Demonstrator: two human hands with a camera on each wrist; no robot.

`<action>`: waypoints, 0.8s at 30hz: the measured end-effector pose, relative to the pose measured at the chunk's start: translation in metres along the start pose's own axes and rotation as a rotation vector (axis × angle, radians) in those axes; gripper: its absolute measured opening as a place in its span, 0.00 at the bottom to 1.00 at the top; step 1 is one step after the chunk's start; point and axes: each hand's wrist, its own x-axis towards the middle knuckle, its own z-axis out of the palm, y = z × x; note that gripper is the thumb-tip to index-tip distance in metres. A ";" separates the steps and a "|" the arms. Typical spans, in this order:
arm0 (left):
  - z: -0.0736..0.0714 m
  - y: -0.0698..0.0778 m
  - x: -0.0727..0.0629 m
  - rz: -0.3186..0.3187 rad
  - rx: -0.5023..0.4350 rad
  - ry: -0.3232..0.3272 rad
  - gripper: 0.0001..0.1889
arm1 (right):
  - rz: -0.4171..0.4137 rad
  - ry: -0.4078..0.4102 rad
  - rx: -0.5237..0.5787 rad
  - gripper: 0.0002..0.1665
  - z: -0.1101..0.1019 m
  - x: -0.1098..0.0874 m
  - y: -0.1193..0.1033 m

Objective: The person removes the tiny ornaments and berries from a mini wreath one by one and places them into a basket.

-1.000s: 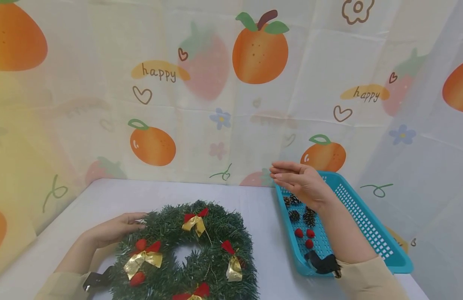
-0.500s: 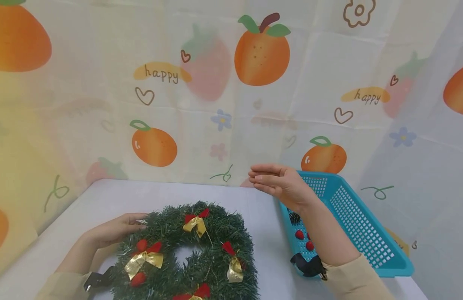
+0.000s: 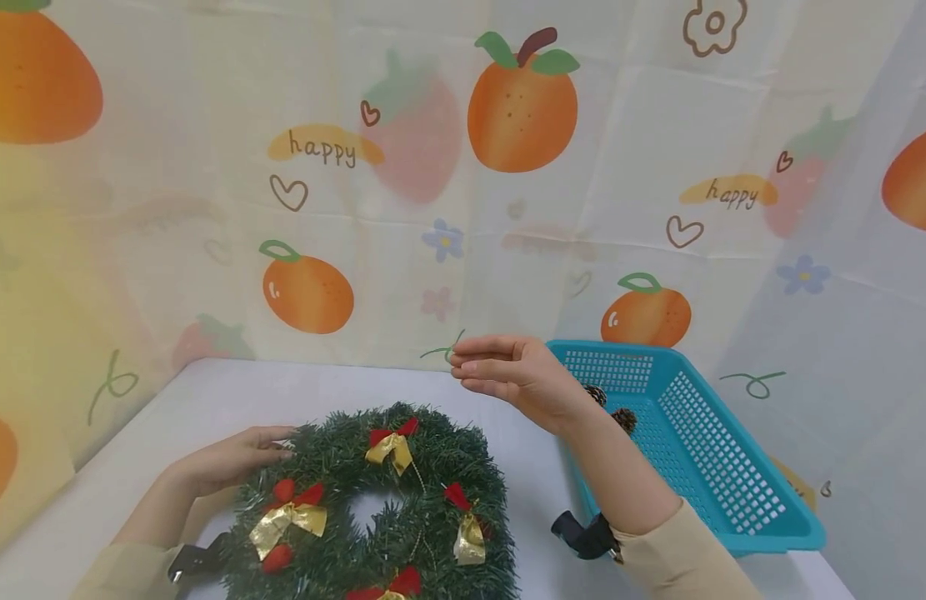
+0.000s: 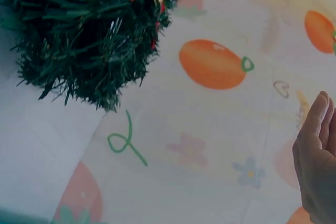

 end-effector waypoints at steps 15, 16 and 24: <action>0.001 0.000 -0.001 0.001 0.019 -0.005 0.38 | 0.042 -0.113 -0.025 0.25 0.046 0.014 0.014; 0.001 0.000 -0.001 0.004 0.013 -0.008 0.38 | 0.042 -0.124 -0.024 0.25 0.049 0.015 0.016; 0.001 -0.001 0.000 0.017 -0.017 -0.004 0.38 | 0.075 -0.202 0.004 0.23 0.073 0.022 0.020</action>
